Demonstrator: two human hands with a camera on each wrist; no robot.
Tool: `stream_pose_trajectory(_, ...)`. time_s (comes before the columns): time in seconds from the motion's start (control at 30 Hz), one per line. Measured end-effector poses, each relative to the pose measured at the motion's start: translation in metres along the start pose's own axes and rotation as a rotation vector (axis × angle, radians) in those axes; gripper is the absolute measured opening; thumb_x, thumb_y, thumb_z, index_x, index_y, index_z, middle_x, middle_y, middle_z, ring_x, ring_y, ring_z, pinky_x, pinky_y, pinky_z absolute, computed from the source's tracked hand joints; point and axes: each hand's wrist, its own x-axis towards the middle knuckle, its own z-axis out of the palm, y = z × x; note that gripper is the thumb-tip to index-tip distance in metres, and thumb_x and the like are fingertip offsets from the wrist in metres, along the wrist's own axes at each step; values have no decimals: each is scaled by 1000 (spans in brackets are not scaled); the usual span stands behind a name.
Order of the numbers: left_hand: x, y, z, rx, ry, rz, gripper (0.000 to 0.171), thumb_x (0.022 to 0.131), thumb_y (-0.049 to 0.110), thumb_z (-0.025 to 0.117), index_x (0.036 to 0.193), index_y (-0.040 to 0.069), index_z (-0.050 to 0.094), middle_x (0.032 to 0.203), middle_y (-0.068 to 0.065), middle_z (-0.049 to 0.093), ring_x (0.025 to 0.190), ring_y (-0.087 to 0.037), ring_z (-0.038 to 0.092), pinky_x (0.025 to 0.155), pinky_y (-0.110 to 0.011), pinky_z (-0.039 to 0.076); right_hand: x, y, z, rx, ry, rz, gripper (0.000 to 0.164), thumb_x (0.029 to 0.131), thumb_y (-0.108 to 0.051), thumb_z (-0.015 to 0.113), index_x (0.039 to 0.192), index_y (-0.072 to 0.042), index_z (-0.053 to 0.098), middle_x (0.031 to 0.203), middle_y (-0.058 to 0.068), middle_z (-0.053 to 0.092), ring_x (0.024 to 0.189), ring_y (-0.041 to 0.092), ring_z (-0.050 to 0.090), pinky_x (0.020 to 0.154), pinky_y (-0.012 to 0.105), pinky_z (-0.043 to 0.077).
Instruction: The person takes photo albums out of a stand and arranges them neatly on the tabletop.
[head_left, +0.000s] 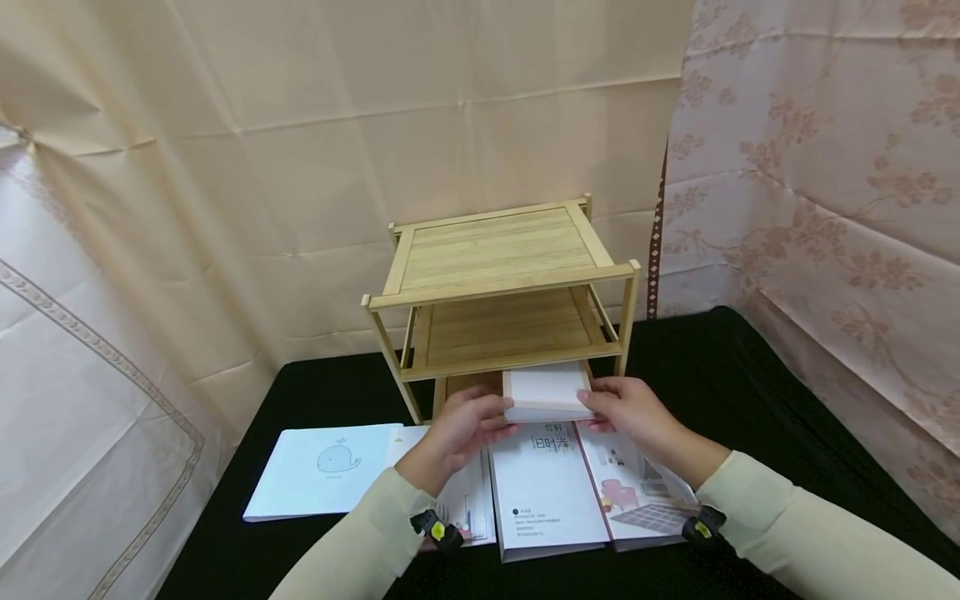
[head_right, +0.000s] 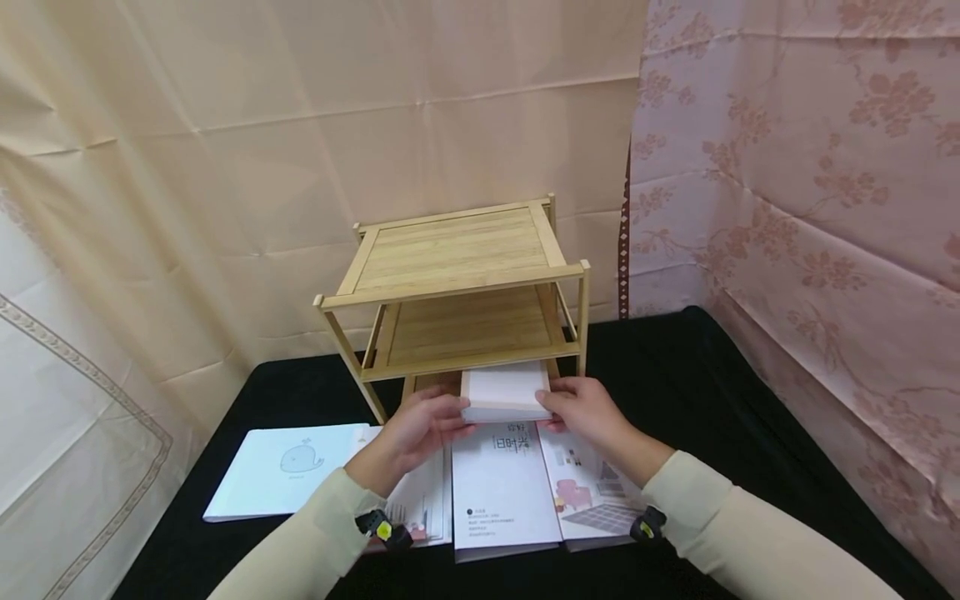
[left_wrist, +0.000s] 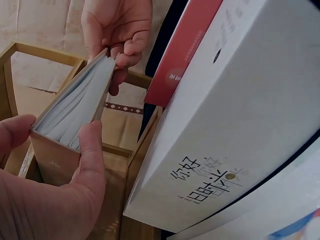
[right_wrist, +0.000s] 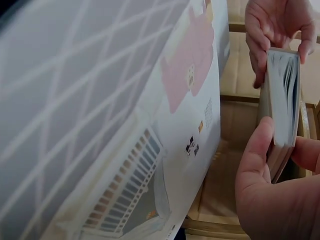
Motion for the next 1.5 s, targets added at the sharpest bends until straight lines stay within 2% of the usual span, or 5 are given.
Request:
stream_pose_trajectory(0.1,-4,-1,1,21,-27,-15,63,95,12,72,147,-8,43,141,-27,56,111,-32,72,97,-43,59,-5,2,-3,0,-15,-5,66,103,-36,64,151,4,44,132,23,64,95,20,73,85,34,62)
stream_pose_trajectory(0.2,-8,-2,4,40,-46,-30,54,95,13,72,141,-8,52,138,-26,59,110,-31,73,98,-43,59,-11,4,-5,1,-21,-2,66,102,-35,66,151,3,43,131,22,65,96,20,73,85,34,62)
stream_pose_trajectory(0.93,-40,-21,22,149,-73,-68,55,90,11,76,136,-6,50,119,-21,67,95,-24,74,88,-39,63,-47,19,-14,-62,-30,-15,62,98,-26,70,146,6,49,109,14,72,85,24,73,75,34,63)
stream_pose_trajectory(1.3,-56,-31,36,215,-141,-73,47,88,9,76,127,-6,53,110,-19,71,92,-24,75,83,-41,64,-74,30,-27,-83,-54,-40,67,96,-29,73,146,8,49,108,11,74,88,25,72,74,35,63)
stream_pose_trajectory(1.5,-64,-36,46,236,-170,-54,45,88,4,75,125,-7,53,106,-18,71,90,-24,75,80,-40,64,-87,34,-33,-104,-42,0,70,95,-32,74,147,6,49,110,11,72,89,23,71,74,34,63)
